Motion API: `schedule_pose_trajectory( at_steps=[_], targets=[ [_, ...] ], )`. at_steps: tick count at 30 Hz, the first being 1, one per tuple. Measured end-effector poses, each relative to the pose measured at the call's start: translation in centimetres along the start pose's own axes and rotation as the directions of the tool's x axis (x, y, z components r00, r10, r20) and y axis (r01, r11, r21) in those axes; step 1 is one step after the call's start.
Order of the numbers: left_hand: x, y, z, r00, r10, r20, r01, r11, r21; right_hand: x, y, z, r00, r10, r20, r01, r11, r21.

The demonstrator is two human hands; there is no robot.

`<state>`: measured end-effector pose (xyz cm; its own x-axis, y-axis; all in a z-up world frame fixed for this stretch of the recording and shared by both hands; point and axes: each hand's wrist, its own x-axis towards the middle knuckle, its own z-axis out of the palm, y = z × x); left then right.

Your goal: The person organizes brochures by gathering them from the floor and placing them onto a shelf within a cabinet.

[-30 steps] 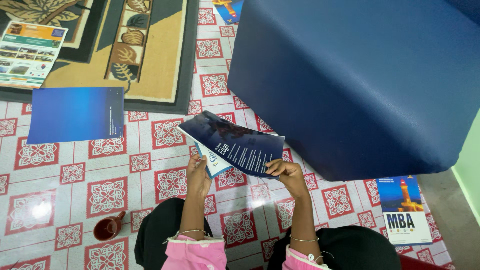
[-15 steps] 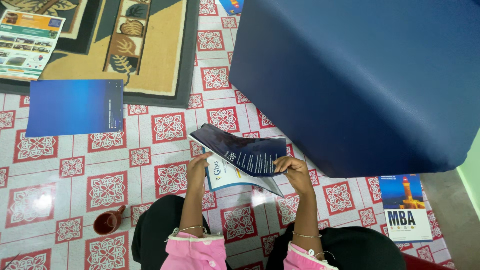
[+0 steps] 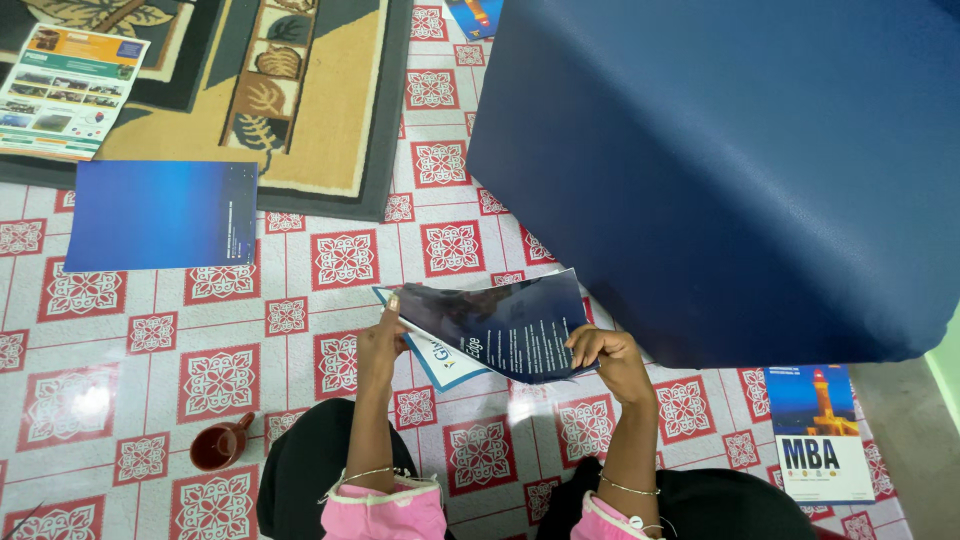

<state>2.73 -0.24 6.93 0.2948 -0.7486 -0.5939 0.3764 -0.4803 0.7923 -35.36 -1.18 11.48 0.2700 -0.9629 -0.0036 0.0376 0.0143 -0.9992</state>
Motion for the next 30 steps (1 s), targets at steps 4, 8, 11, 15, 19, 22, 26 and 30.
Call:
schedule_pose_trajectory(
  at_steps=[4, 8, 11, 15, 19, 22, 26, 30],
  targets=[
    [-0.4, 0.1, -0.7, 0.999, 0.025, 0.031, -0.026, 0.999, 0.029, 0.2, 0.3, 0.4, 0.999, 0.031, -0.027, -0.032, 0.999, -0.041],
    [0.2, -0.9, -1.1, 0.992, 0.108, 0.065, -0.105, 0.994, -0.043, 0.4, 1.3, 0.4, 0.996, 0.026, -0.081, -0.031, 0.997, -0.066],
    [0.4, -0.9, -1.5, 0.986, 0.108, 0.130, -0.090, 0.986, -0.143, 0.3, 2.6, 0.0, 0.992, 0.039, -0.122, -0.054, 0.991, -0.123],
    [0.0, 0.3, -1.7, 0.972, 0.061, 0.229, -0.027, 0.989, -0.149, 0.3, 6.4, -0.8, 0.981, 0.077, -0.179, -0.102, 0.985, -0.137],
    [-1.2, 1.5, -1.2, 0.937, 0.101, 0.335, -0.113, 0.994, 0.014, -0.2, 8.3, -0.7, 0.956, 0.183, -0.230, -0.260, 0.891, -0.371],
    [-2.0, 1.7, 0.3, 0.891, 0.099, 0.442, -0.182, 0.972, 0.149, 0.9, 4.9, 2.1, 0.932, 0.320, -0.172, -0.360, 0.875, -0.325],
    [-2.2, 2.1, 1.8, 0.846, 0.135, 0.517, -0.257, 0.951, 0.173, 2.0, -1.1, 8.9, 0.946, 0.259, 0.196, -0.211, 0.948, -0.237],
    [-2.2, 1.6, 2.9, 0.775, 0.129, 0.619, -0.235, 0.967, 0.093, 2.6, -3.8, 14.3, 0.969, 0.199, 0.145, -0.135, 0.923, -0.361]
  ],
)
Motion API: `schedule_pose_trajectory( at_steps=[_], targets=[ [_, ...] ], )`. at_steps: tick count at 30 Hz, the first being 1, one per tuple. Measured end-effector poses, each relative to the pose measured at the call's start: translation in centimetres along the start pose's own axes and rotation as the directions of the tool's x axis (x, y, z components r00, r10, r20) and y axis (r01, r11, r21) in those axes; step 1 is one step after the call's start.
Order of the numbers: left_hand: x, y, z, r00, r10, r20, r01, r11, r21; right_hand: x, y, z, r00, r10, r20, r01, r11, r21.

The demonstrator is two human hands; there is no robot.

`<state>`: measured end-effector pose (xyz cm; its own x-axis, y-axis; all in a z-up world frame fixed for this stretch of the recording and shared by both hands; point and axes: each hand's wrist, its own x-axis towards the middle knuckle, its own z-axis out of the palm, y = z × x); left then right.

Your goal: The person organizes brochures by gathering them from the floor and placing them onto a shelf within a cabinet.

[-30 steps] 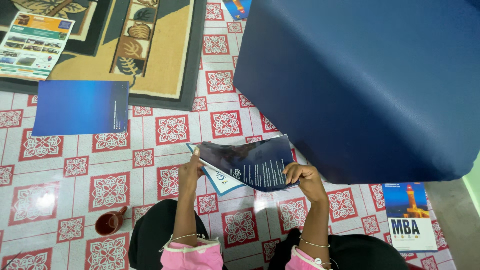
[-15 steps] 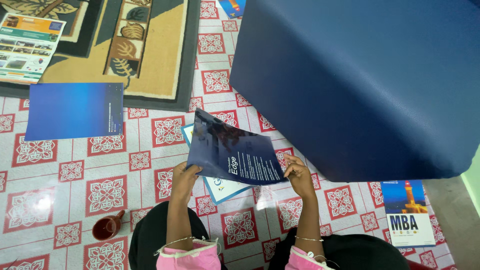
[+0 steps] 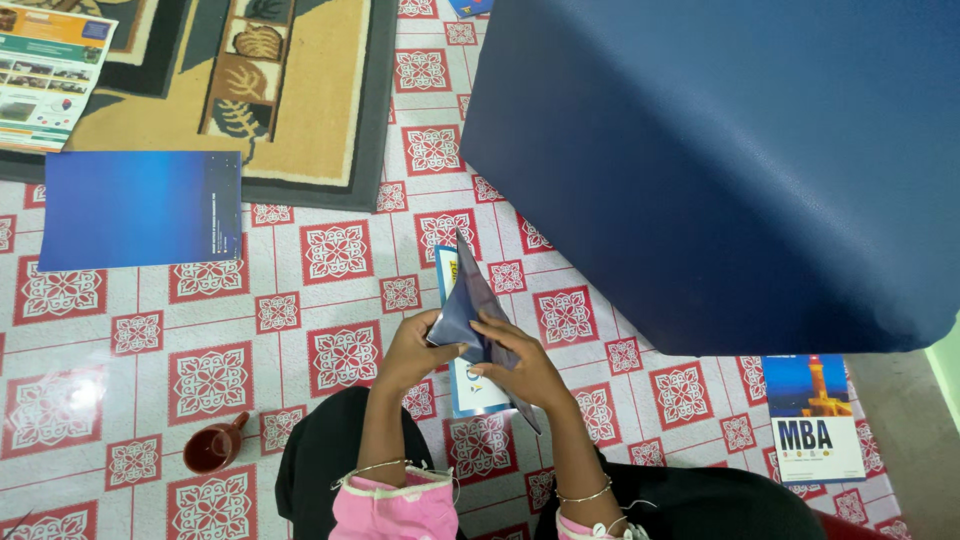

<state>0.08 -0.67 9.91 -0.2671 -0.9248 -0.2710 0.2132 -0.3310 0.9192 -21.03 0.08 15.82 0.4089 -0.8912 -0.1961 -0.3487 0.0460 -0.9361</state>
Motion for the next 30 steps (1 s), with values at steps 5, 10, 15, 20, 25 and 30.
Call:
schedule_pose_trajectory(
  at_steps=[5, 10, 15, 20, 25, 30],
  targets=[
    [0.6, -1.0, 0.6, 1.000, 0.007, 0.017, -0.006, 0.999, -0.045, -0.4, 0.7, 1.0, 0.988, -0.096, -0.123, 0.093, 0.995, -0.030],
    [1.5, -1.9, 0.9, 0.998, 0.033, -0.048, -0.034, 0.999, -0.023, -1.3, 4.4, 1.3, 0.965, 0.093, -0.247, -0.092, 0.996, 0.017],
    [1.9, -2.4, -0.4, 0.950, 0.024, -0.312, -0.133, 0.934, -0.333, -1.3, 9.2, 0.7, 0.962, 0.117, -0.246, -0.084, 0.987, 0.140],
    [2.7, -4.4, -0.4, 0.960, -0.008, -0.280, -0.147, 0.837, -0.528, -1.4, 9.1, 2.4, 0.952, -0.254, -0.169, 0.291, 0.924, 0.248],
    [2.4, -2.9, 0.8, 0.972, 0.010, -0.236, -0.175, 0.704, -0.688, -1.5, 5.3, 3.8, 0.951, -0.262, -0.162, 0.264, 0.964, -0.005],
    [2.1, -2.1, 3.0, 0.948, 0.159, -0.274, -0.294, 0.764, -0.574, -1.3, 2.5, 5.3, 0.931, -0.241, -0.274, 0.209, 0.968, -0.140]
  ],
)
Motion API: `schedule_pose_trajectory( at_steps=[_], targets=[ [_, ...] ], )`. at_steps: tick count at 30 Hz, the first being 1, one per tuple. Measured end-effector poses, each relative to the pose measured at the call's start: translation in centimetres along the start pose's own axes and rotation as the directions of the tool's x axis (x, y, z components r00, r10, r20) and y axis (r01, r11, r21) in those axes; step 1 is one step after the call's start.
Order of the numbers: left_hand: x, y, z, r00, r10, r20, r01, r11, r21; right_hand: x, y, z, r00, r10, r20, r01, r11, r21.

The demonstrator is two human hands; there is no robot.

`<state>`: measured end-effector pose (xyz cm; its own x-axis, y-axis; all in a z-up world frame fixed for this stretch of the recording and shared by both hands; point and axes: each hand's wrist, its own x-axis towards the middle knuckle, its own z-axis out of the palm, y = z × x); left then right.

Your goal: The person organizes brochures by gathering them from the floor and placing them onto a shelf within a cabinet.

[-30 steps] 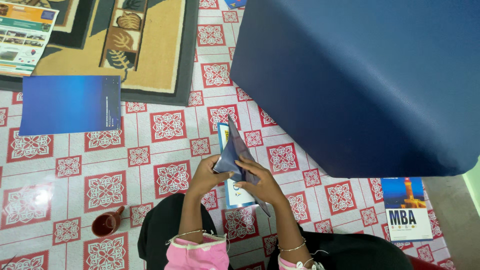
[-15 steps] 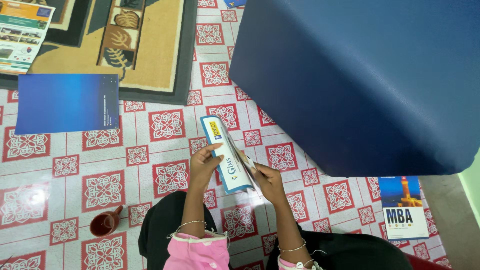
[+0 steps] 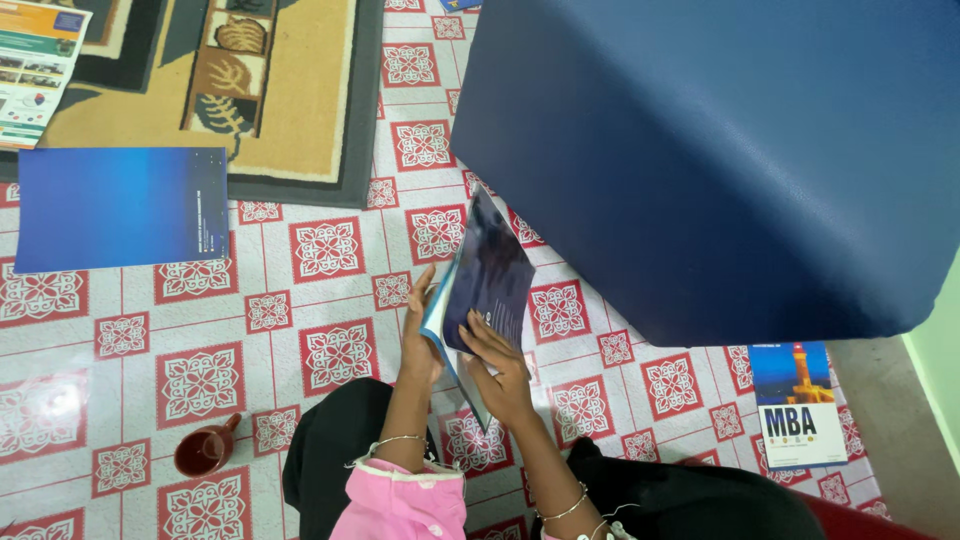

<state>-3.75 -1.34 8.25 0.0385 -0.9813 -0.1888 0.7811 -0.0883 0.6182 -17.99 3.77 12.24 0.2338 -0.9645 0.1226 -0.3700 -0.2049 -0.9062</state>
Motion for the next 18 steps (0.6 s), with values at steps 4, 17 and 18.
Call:
schedule_pose_trajectory(
  at_steps=[4, 17, 18],
  targets=[
    [-0.6, -2.5, -1.3, 0.995, 0.051, 0.086, -0.056, 0.997, 0.050, 0.1, -1.3, 1.3, 0.994, 0.027, -0.107, -0.032, 0.998, -0.045],
    [-1.9, -3.4, -2.9, 0.975, -0.126, 0.182, 0.104, 0.986, 0.128, -0.1, -2.9, 3.0, 0.978, -0.104, -0.182, 0.056, 0.966, -0.251],
    [-1.9, -3.3, -2.6, 0.981, -0.133, 0.140, 0.108, 0.980, 0.168, -0.2, -2.8, 3.3, 0.978, -0.103, -0.182, 0.055, 0.966, -0.251]
  ],
)
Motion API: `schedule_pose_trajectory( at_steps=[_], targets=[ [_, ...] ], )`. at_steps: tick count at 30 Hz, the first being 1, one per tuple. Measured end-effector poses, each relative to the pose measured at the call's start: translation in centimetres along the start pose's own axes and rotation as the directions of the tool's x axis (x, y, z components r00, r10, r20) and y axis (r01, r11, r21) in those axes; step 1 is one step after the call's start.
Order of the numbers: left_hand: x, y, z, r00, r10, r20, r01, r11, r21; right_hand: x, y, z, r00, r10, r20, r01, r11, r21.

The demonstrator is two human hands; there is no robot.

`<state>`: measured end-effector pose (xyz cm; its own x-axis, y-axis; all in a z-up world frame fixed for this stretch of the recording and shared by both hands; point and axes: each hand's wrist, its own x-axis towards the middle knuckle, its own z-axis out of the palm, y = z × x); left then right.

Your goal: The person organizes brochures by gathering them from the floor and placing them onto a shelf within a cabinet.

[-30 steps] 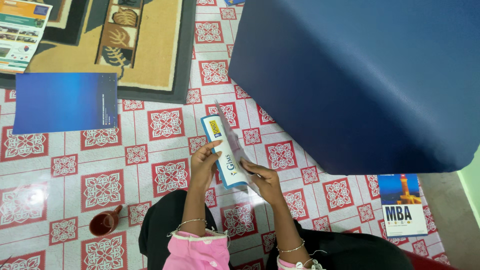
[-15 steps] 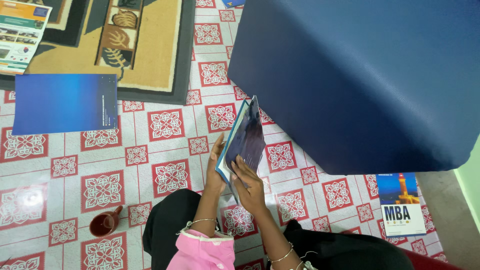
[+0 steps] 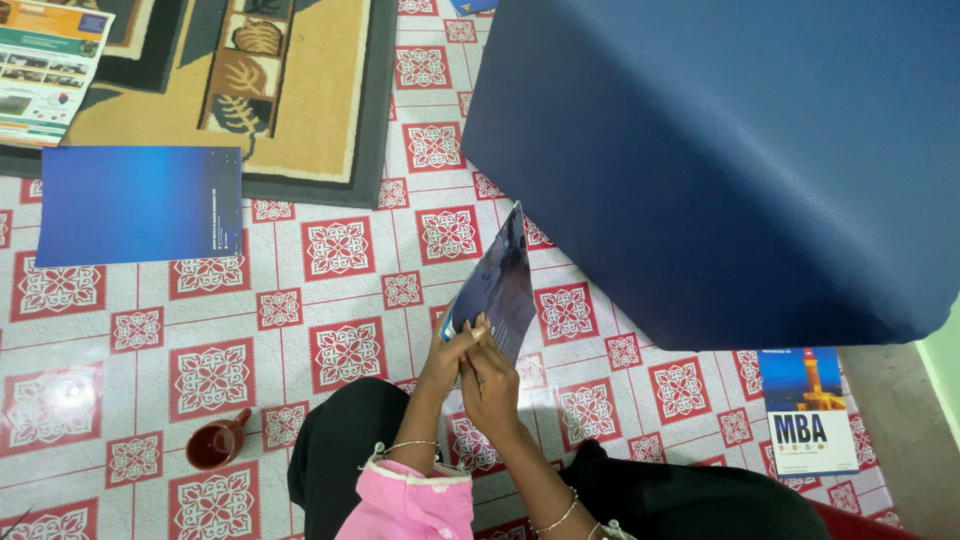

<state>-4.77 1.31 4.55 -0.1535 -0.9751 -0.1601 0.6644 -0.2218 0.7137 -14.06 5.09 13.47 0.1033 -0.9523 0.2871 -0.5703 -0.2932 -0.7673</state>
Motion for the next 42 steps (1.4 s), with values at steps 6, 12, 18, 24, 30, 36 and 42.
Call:
schedule_pose_trajectory(
  at_steps=[6, 12, 18, 24, 30, 36, 42],
  targets=[
    [0.6, 0.1, 0.2, 0.999, 0.034, -0.015, -0.032, 0.993, 0.116, -0.9, 1.0, 0.5, 0.999, 0.030, 0.026, -0.030, 0.999, 0.012],
    [1.7, -7.3, -5.6, 0.994, -0.014, -0.108, 0.000, 0.992, -0.125, -0.5, 0.7, 0.2, 0.998, -0.011, 0.058, 0.009, 0.999, 0.038],
    [2.5, -13.2, -12.3, 0.877, 0.465, 0.123, -0.404, 0.574, 0.713, -1.0, 4.9, -1.5, 0.993, 0.029, 0.112, -0.058, 0.962, 0.265],
    [1.7, -10.6, -12.7, 0.942, 0.336, 0.021, -0.312, 0.849, 0.426, 1.2, 9.9, -5.6, 0.910, 0.363, -0.201, -0.326, 0.925, 0.195],
    [0.8, -3.2, -10.0, 0.941, -0.294, -0.170, 0.209, 0.896, -0.392, 1.9, 13.2, -9.2, 0.896, 0.420, -0.142, -0.347, 0.864, 0.364],
    [0.0, 1.5, -7.3, 0.942, -0.286, -0.173, 0.208, 0.907, -0.365, 0.7, 16.0, -11.1, 0.797, 0.515, 0.317, -0.602, 0.625, 0.497],
    [1.0, 6.2, -0.6, 0.981, -0.143, -0.133, 0.175, 0.946, 0.273, 0.5, 17.2, -10.6, 0.780, 0.619, 0.092, -0.523, 0.564, 0.639]
  ],
)
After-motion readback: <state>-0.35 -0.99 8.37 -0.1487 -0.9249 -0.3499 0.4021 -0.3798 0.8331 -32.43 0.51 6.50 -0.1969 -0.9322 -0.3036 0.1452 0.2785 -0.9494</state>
